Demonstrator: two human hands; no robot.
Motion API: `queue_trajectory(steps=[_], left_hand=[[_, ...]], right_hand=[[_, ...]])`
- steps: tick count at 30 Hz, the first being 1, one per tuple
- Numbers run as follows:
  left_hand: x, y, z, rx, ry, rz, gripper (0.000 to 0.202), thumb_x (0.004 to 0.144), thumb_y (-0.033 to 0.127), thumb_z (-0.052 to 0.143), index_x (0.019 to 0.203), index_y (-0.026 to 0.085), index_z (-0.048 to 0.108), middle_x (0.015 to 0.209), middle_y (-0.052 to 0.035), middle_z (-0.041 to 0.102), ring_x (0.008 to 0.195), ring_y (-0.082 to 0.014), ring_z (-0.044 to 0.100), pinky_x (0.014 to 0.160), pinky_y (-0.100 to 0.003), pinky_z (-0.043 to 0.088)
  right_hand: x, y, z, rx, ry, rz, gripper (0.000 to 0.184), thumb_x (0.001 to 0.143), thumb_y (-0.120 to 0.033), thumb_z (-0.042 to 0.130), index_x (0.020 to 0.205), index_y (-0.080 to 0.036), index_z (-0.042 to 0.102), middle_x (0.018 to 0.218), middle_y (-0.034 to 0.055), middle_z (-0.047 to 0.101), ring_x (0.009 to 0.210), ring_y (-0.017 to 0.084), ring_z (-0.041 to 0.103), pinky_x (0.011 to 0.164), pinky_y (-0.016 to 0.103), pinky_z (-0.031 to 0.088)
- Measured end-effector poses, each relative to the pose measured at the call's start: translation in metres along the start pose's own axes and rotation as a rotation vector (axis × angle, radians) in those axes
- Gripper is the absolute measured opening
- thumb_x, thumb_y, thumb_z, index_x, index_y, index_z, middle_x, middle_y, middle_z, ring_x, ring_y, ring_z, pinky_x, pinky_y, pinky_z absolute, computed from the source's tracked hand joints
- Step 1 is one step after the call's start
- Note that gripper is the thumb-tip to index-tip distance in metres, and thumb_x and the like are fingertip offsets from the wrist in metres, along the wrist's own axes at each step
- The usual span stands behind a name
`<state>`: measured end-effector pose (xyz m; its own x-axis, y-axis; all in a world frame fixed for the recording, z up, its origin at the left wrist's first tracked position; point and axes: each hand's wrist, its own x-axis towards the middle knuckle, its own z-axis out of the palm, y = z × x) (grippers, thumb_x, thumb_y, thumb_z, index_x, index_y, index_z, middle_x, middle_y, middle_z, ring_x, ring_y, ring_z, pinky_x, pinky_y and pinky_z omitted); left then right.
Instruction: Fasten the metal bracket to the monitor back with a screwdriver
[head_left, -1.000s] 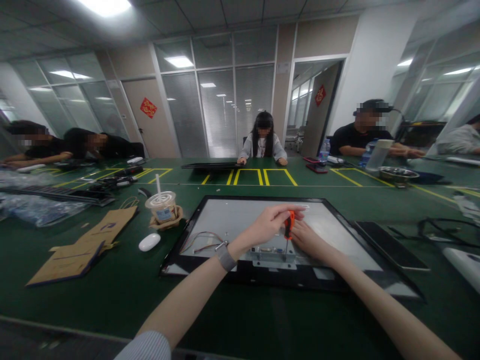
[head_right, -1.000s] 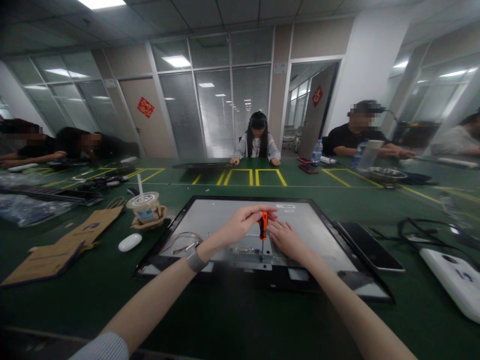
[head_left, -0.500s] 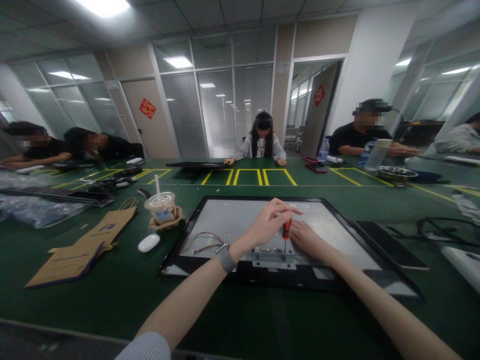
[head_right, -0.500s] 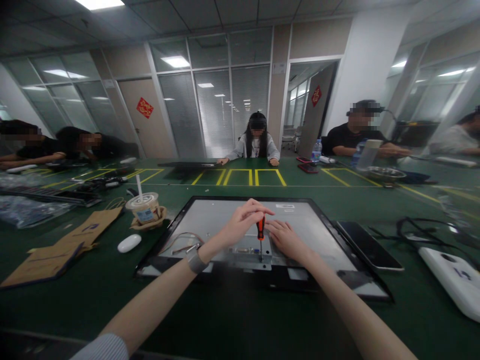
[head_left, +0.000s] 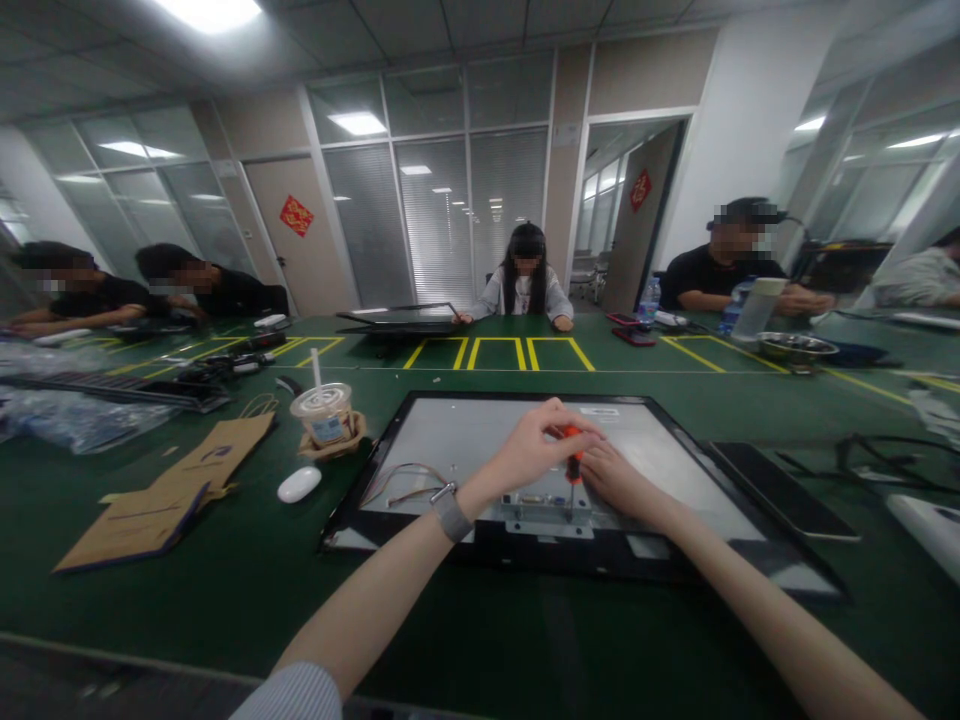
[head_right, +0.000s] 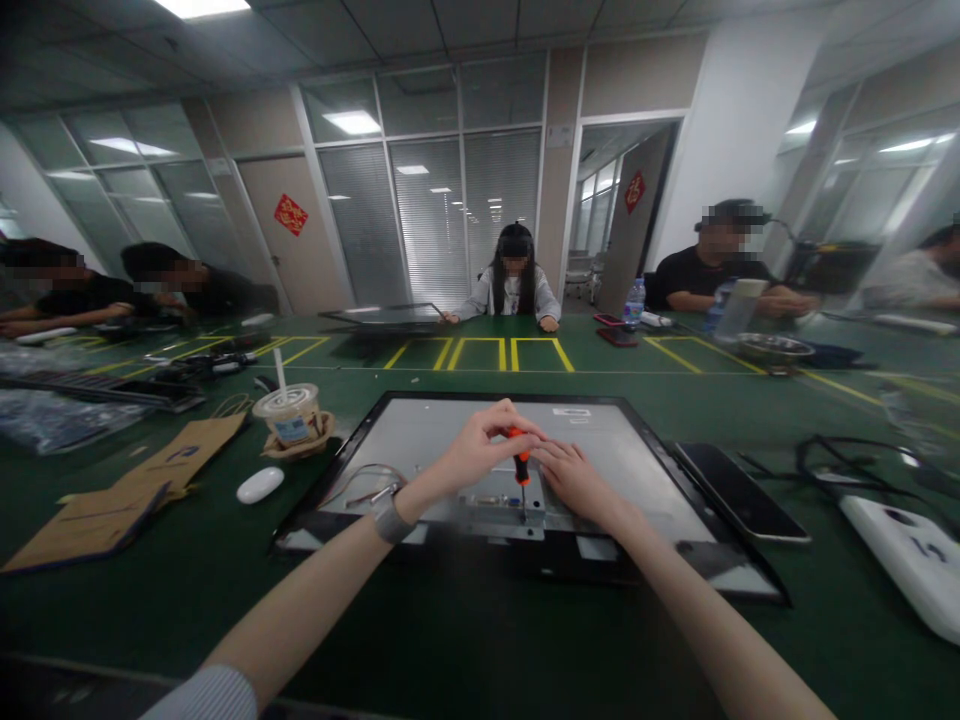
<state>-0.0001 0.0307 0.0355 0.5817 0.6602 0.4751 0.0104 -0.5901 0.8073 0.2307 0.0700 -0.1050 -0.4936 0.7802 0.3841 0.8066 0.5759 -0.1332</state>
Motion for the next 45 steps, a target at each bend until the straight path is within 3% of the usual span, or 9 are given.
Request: queue_trajectory(steps=[5,11,16,23,26,30,35,41,45], left_hand=[[-0.0006,0.0044,0.0002,-0.035,-0.026,-0.014,0.026,0.094,0.039,0.061,0.105,0.023,0.079,0.100,-0.0052,0.053,0.090,-0.0153,0.056,0.082,-0.029,0.050],[-0.0008,0.0049,0.0005,0.001,-0.022,0.011,0.027,0.096,0.025,0.056,0.112,0.021,0.076,0.094,-0.0040,0.052,0.090,-0.0158,0.056,0.086,-0.031,0.049],[-0.0006,0.0020,0.0011,-0.096,-0.031,0.008,0.034,0.099,0.020,0.044,0.117,0.016,0.072,0.095,-0.0068,0.061,0.092,-0.0168,0.060,0.089,-0.033,0.048],[-0.0001,0.0014,0.0015,-0.076,-0.026,-0.002,0.025,0.088,0.038,0.070,0.106,0.023,0.078,0.102,-0.0055,0.057,0.094,-0.0168,0.057,0.086,-0.030,0.049],[-0.0005,0.0020,0.0020,-0.054,-0.021,0.021,0.021,0.087,0.036,0.071,0.101,0.022,0.079,0.097,-0.0048,0.056,0.093,-0.0169,0.057,0.086,-0.030,0.049],[-0.0011,0.0021,0.0026,-0.060,-0.039,0.036,0.023,0.093,0.028,0.062,0.108,0.020,0.077,0.096,-0.0055,0.058,0.091,-0.0163,0.057,0.085,-0.030,0.049],[0.0006,-0.0020,0.0032,-0.156,-0.098,-0.046,0.037,0.101,0.024,0.043,0.127,0.019,0.068,0.101,-0.0079,0.066,0.093,-0.0178,0.061,0.087,-0.033,0.050],[0.0008,-0.0031,0.0030,-0.123,-0.028,-0.011,0.029,0.091,0.037,0.066,0.113,0.022,0.076,0.104,-0.0068,0.057,0.096,-0.0182,0.056,0.084,-0.031,0.049],[0.0007,-0.0022,0.0023,-0.069,-0.018,-0.002,0.026,0.095,0.034,0.058,0.110,0.022,0.077,0.097,-0.0056,0.054,0.091,-0.0173,0.054,0.081,-0.030,0.047]], right_hand=[[0.0002,0.0003,-0.0007,-0.002,-0.017,0.019,0.035,0.093,-0.017,0.043,0.114,-0.027,0.069,0.133,0.0087,0.065,0.128,0.026,0.055,0.110,0.054,0.041],[0.0002,0.0007,0.0013,-0.017,-0.038,0.027,0.036,0.094,-0.017,0.042,0.116,-0.025,0.069,0.130,0.0099,0.067,0.127,0.027,0.056,0.108,0.054,0.042],[0.0002,0.0003,0.0012,-0.044,-0.065,0.046,0.037,0.096,-0.017,0.041,0.119,-0.025,0.068,0.129,0.0109,0.067,0.124,0.029,0.057,0.105,0.055,0.044],[0.0000,0.0008,0.0019,-0.017,-0.029,0.034,0.037,0.094,-0.016,0.042,0.117,-0.025,0.069,0.136,0.0095,0.064,0.127,0.028,0.055,0.109,0.055,0.041],[0.0001,0.0011,0.0029,-0.024,-0.031,0.037,0.037,0.094,-0.016,0.041,0.117,-0.023,0.070,0.133,0.0111,0.066,0.126,0.029,0.056,0.108,0.055,0.042],[0.0007,0.0028,0.0032,-0.027,-0.035,0.028,0.036,0.094,-0.017,0.042,0.116,-0.024,0.069,0.132,0.0108,0.065,0.126,0.028,0.056,0.108,0.053,0.042],[0.0012,0.0047,0.0034,-0.016,-0.045,0.015,0.037,0.093,-0.016,0.043,0.117,-0.026,0.069,0.130,0.0100,0.066,0.124,0.027,0.056,0.106,0.052,0.043],[0.0007,0.0033,0.0030,-0.024,-0.042,0.029,0.037,0.094,-0.016,0.040,0.115,-0.025,0.070,0.128,0.0107,0.067,0.124,0.029,0.057,0.105,0.054,0.044],[0.0009,0.0009,0.0010,-0.029,-0.040,0.024,0.037,0.093,-0.016,0.041,0.115,-0.023,0.070,0.130,0.0118,0.067,0.126,0.030,0.056,0.105,0.054,0.044]])
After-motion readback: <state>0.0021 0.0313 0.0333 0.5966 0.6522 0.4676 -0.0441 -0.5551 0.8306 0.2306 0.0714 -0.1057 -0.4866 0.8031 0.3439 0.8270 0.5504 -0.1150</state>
